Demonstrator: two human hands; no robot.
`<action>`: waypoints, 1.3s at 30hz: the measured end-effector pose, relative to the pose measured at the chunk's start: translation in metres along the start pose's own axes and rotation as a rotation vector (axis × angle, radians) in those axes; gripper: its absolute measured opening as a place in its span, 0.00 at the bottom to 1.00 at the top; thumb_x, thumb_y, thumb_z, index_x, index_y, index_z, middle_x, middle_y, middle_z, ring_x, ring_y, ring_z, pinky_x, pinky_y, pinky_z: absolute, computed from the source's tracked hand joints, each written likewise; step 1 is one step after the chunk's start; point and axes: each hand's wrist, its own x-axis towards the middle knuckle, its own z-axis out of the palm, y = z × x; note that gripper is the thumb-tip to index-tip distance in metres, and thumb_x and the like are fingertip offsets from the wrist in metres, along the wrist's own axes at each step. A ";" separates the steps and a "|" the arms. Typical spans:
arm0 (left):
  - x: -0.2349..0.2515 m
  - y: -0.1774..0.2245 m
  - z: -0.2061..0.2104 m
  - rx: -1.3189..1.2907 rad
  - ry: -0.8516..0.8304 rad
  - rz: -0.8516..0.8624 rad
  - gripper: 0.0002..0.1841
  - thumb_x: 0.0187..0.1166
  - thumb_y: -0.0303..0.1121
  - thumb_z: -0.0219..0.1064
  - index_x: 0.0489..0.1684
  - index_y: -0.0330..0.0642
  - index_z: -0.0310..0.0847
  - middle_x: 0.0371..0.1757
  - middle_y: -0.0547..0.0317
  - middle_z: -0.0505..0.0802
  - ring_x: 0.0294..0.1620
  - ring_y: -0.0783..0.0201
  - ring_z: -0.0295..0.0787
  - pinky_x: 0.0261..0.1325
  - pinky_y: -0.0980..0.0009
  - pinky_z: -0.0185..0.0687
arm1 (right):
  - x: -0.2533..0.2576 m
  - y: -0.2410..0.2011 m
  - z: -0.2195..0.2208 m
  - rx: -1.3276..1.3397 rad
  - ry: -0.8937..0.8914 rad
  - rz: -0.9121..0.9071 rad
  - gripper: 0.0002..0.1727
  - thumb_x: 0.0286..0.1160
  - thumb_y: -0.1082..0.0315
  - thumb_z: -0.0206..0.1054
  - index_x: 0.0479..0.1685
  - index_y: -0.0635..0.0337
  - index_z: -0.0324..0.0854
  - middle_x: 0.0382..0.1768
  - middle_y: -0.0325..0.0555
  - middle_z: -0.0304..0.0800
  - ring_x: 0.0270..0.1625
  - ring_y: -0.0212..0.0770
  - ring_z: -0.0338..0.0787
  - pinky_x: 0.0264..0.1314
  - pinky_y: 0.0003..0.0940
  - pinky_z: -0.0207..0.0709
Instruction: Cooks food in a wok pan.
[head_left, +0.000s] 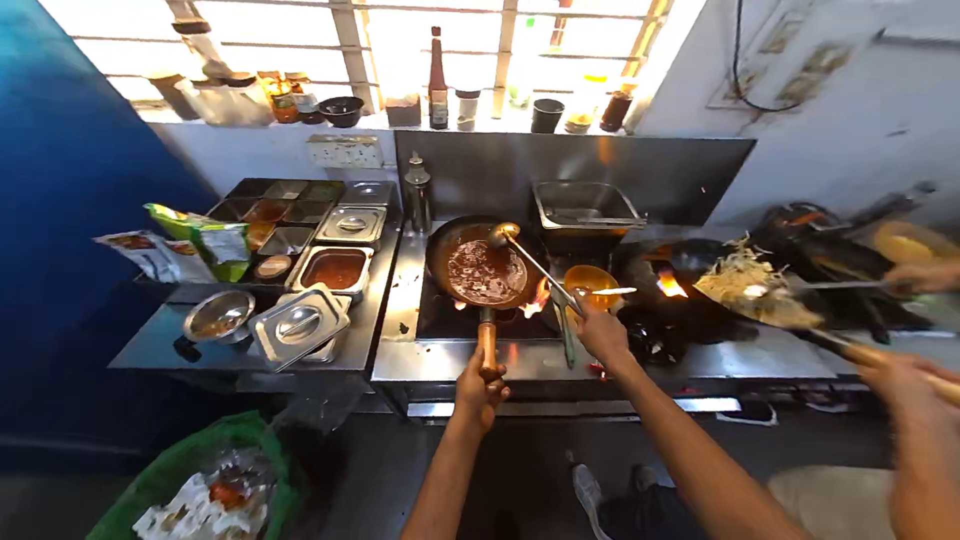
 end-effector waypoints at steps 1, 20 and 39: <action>-0.002 0.000 -0.003 0.001 -0.007 -0.001 0.28 0.95 0.53 0.41 0.63 0.37 0.77 0.26 0.52 0.86 0.12 0.67 0.73 0.17 0.73 0.75 | -0.021 0.013 0.000 0.030 -0.052 0.036 0.30 0.85 0.58 0.61 0.88 0.36 0.67 0.49 0.62 0.92 0.48 0.67 0.92 0.48 0.71 0.81; -0.006 -0.006 0.003 0.131 0.089 0.057 0.19 0.95 0.45 0.50 0.53 0.36 0.75 0.24 0.56 0.81 0.10 0.70 0.66 0.12 0.76 0.67 | -0.044 -0.040 0.013 0.145 -0.200 0.005 0.29 0.87 0.56 0.60 0.88 0.38 0.68 0.51 0.60 0.93 0.52 0.64 0.92 0.54 0.67 0.82; -0.002 -0.003 0.003 0.188 0.076 0.076 0.18 0.96 0.44 0.48 0.47 0.36 0.73 0.23 0.57 0.80 0.09 0.70 0.65 0.12 0.76 0.67 | -0.086 -0.076 -0.051 1.590 -0.709 0.633 0.17 0.94 0.55 0.48 0.55 0.58 0.75 0.17 0.34 0.71 0.10 0.24 0.67 0.09 0.16 0.62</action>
